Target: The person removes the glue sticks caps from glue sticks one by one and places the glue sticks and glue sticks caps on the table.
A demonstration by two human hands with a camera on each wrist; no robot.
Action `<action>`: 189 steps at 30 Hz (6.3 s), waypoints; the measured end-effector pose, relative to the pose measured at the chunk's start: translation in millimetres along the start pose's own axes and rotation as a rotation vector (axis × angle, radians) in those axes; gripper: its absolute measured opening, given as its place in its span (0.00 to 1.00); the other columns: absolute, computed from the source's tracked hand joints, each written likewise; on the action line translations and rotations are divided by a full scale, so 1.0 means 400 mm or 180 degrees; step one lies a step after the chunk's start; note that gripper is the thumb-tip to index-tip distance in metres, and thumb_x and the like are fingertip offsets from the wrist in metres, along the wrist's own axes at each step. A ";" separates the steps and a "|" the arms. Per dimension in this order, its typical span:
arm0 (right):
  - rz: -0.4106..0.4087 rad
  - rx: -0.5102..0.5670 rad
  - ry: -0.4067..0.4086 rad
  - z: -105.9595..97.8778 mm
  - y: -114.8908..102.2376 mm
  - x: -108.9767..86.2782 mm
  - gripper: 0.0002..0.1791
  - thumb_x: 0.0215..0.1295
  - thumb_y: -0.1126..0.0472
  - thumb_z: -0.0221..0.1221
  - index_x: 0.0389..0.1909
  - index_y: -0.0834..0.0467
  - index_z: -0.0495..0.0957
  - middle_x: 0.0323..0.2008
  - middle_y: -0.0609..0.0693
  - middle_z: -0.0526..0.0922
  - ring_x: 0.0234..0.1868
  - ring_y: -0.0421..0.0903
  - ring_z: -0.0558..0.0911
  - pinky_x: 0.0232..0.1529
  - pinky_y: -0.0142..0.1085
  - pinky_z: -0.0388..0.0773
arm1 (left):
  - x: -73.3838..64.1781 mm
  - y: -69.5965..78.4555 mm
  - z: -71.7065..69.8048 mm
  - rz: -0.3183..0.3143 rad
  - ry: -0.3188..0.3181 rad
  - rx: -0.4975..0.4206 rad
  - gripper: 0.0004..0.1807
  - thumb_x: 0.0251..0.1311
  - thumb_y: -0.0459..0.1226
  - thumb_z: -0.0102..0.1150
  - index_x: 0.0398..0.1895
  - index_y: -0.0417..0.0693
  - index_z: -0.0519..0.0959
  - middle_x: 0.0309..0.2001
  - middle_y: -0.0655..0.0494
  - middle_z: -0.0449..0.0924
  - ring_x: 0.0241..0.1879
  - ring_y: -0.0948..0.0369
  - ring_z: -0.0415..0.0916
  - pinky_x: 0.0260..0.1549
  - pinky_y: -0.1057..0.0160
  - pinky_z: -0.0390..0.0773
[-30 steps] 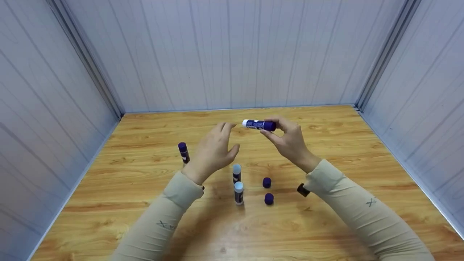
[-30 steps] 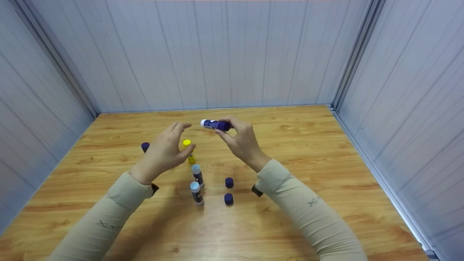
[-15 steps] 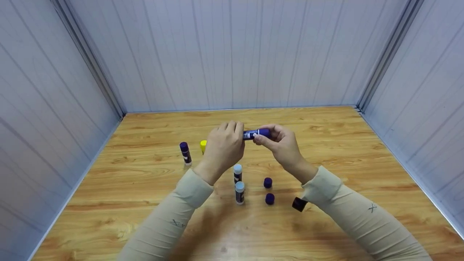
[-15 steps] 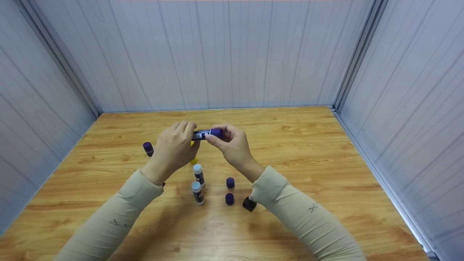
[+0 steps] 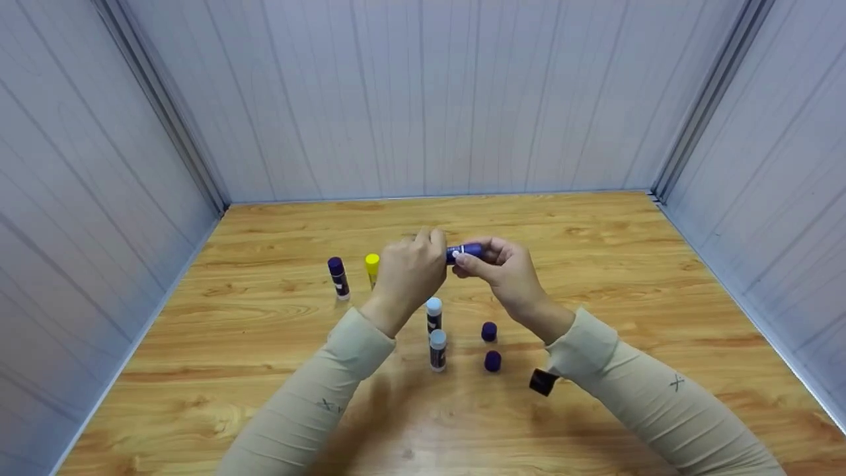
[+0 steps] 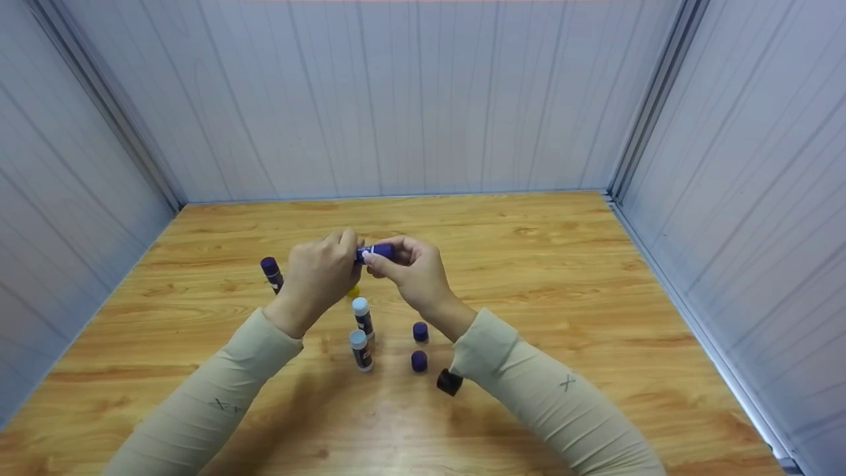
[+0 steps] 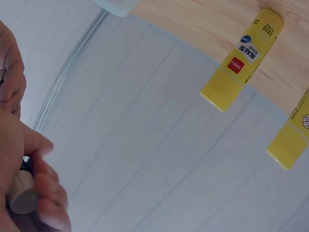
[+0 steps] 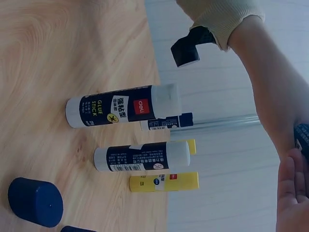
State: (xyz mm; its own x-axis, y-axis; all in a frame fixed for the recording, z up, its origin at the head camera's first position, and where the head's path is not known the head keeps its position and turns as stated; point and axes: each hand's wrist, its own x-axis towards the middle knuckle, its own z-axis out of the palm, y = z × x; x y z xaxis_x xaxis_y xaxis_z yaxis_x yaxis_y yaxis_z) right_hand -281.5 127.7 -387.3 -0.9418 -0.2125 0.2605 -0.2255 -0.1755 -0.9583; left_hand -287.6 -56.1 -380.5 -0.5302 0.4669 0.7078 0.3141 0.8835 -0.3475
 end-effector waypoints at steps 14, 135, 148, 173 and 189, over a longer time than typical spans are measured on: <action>-0.1496 -0.2217 -0.0409 -0.063 0.027 0.003 0.32 0.61 0.65 0.79 0.64 0.65 0.81 0.56 0.60 0.90 0.54 0.54 0.90 0.56 0.50 0.87 | -0.013 0.000 0.020 0.0132 -0.0165 0.0098 0.14 0.69 0.39 0.68 0.26 0.50 0.74 0.17 0.59 0.73 0.12 0.66 0.60 0.10 0.67 0.69; -0.0164 -0.4291 -0.1965 -0.173 0.185 0.055 0.06 0.76 0.65 0.65 0.47 0.62 0.89 0.44 0.55 0.92 0.46 0.52 0.89 0.52 0.50 0.87 | -0.070 -0.088 0.087 -0.1350 -0.0898 -0.4138 0.14 0.82 0.44 0.58 0.57 0.44 0.82 0.41 0.53 0.77 0.39 0.59 0.74 0.40 0.62 0.77; -0.0394 -0.4307 -0.1938 -0.174 0.191 0.052 0.05 0.75 0.66 0.66 0.45 0.62 0.89 0.42 0.55 0.92 0.43 0.51 0.89 0.49 0.48 0.87 | -0.100 -0.080 0.147 -0.1625 -0.1429 -0.3920 0.05 0.74 0.39 0.70 0.45 0.47 0.90 0.41 0.56 0.91 0.40 0.60 0.86 0.40 0.61 0.86; -0.0244 -0.4301 -0.1909 -0.175 0.187 0.052 0.06 0.76 0.64 0.66 0.47 0.62 0.89 0.44 0.55 0.92 0.43 0.51 0.88 0.50 0.49 0.86 | -0.138 -0.066 0.189 -0.1469 -0.2293 -0.3798 0.08 0.75 0.35 0.66 0.52 0.44 0.89 0.47 0.52 0.92 0.49 0.58 0.89 0.55 0.55 0.88; -0.0226 -0.4281 -0.1879 -0.172 0.185 0.049 0.07 0.75 0.66 0.66 0.48 0.63 0.89 0.44 0.56 0.92 0.44 0.51 0.89 0.50 0.49 0.87 | -0.137 -0.067 0.181 -0.1522 -0.2484 -0.3761 0.12 0.76 0.34 0.65 0.58 0.46 0.87 0.51 0.53 0.91 0.52 0.58 0.88 0.58 0.54 0.87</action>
State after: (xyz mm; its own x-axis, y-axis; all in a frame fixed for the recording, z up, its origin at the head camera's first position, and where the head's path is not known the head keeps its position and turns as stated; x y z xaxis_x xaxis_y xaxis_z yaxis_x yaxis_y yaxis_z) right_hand -333.9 176.7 -461.1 -0.7574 -0.6530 0.0031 -0.6343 0.7345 -0.2412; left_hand -324.0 -102.7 -454.5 -0.9209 0.3890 -0.0230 0.2311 0.5927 0.7716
